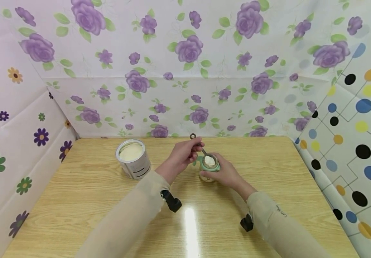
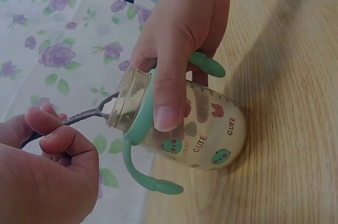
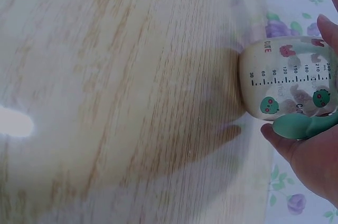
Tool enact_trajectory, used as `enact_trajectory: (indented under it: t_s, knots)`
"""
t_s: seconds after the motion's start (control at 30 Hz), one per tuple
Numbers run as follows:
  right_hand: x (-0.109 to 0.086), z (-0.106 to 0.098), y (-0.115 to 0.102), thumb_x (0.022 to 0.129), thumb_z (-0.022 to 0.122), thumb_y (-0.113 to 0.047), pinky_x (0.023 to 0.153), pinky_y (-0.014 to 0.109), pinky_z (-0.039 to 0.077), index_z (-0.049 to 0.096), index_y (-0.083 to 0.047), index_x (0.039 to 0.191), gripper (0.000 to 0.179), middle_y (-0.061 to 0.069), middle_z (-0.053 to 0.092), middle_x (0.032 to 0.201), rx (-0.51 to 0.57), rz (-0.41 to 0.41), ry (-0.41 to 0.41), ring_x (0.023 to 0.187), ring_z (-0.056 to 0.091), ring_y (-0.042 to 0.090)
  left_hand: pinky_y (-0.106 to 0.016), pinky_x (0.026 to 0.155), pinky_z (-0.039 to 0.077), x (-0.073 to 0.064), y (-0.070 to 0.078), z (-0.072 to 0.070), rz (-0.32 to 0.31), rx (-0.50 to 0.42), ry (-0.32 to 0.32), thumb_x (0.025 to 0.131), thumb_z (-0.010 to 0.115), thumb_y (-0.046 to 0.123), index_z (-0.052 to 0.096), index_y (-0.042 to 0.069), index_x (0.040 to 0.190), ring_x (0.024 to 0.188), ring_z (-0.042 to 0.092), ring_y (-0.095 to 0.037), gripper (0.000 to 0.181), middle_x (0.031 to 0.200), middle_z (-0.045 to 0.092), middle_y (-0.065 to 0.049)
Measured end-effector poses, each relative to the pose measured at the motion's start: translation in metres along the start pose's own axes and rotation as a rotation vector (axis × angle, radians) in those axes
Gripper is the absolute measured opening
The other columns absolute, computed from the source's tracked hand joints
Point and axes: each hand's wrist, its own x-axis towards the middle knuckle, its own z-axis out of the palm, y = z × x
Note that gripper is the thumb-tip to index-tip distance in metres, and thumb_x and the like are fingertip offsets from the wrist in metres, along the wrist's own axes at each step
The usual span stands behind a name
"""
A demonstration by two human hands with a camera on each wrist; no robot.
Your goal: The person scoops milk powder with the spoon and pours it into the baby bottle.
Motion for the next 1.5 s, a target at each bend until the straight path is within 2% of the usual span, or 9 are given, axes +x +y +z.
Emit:
enact_trajectory:
  t_s: [0.4,0.67,0.83,1.03,1.23,1.5]
  knots:
    - [0.001,0.002,0.002,0.095,0.086,-0.029,0.108,0.058,0.048,0.045,-0.011,0.16,0.079,0.017,0.06,0.148,-0.011,0.004,0.005,0.132,0.06,0.036,-0.021,0.05,0.035,0.0,-0.001,0.007,0.033,0.101,0.04,0.104,0.073,0.033,0.08,0.009,0.094,0.051,0.05,-0.005,0.027,0.074,0.07,0.003]
    - [0.0,0.002,-0.001,0.095,0.086,-0.031,0.109,0.059,0.048,0.045,-0.013,0.159,0.079,0.016,0.06,0.148,-0.003,0.006,-0.006,0.133,0.059,0.036,-0.02,0.049,0.037,0.001,-0.003,0.01,0.106,0.159,0.073,0.104,0.071,0.027,0.08,-0.002,0.108,0.049,0.051,-0.006,0.03,0.075,0.071,0.0]
    - [0.0,0.002,0.001,0.095,0.086,-0.035,0.108,0.058,0.048,0.046,-0.015,0.158,0.077,0.014,0.061,0.146,-0.021,0.007,-0.003,0.131,0.06,0.035,-0.02,0.049,0.04,0.001,-0.004,0.012,0.139,0.174,0.08,0.103,0.072,0.026,0.081,0.002,0.101,0.048,0.051,-0.007,0.025,0.075,0.071,-0.002]
    - [0.001,0.002,0.003,0.094,0.086,-0.035,0.107,0.056,0.049,0.046,-0.015,0.158,0.078,0.013,0.062,0.144,-0.024,0.008,0.003,0.128,0.062,0.033,-0.02,0.05,0.043,0.001,-0.005,0.014,0.134,0.186,0.09,0.101,0.077,0.03,0.081,0.005,0.095,0.048,0.051,-0.007,0.026,0.077,0.073,-0.005]
    - [0.0,0.001,0.002,0.094,0.086,-0.033,0.108,0.058,0.048,0.047,-0.015,0.158,0.078,0.014,0.062,0.144,-0.017,0.009,0.006,0.13,0.061,0.034,-0.02,0.053,0.047,0.001,-0.003,0.017,0.13,0.22,0.112,0.102,0.076,0.031,0.081,0.0,0.101,0.049,0.051,-0.006,0.031,0.076,0.072,-0.003]
    - [0.0,0.0,0.004,0.094,0.086,-0.034,0.106,0.057,0.049,0.047,-0.016,0.157,0.077,0.014,0.063,0.143,-0.008,0.014,0.001,0.128,0.062,0.034,-0.021,0.054,0.049,0.0,-0.002,0.022,0.14,0.272,0.146,0.101,0.074,0.024,0.081,0.006,0.093,0.049,0.051,-0.007,0.022,0.074,0.072,-0.002]
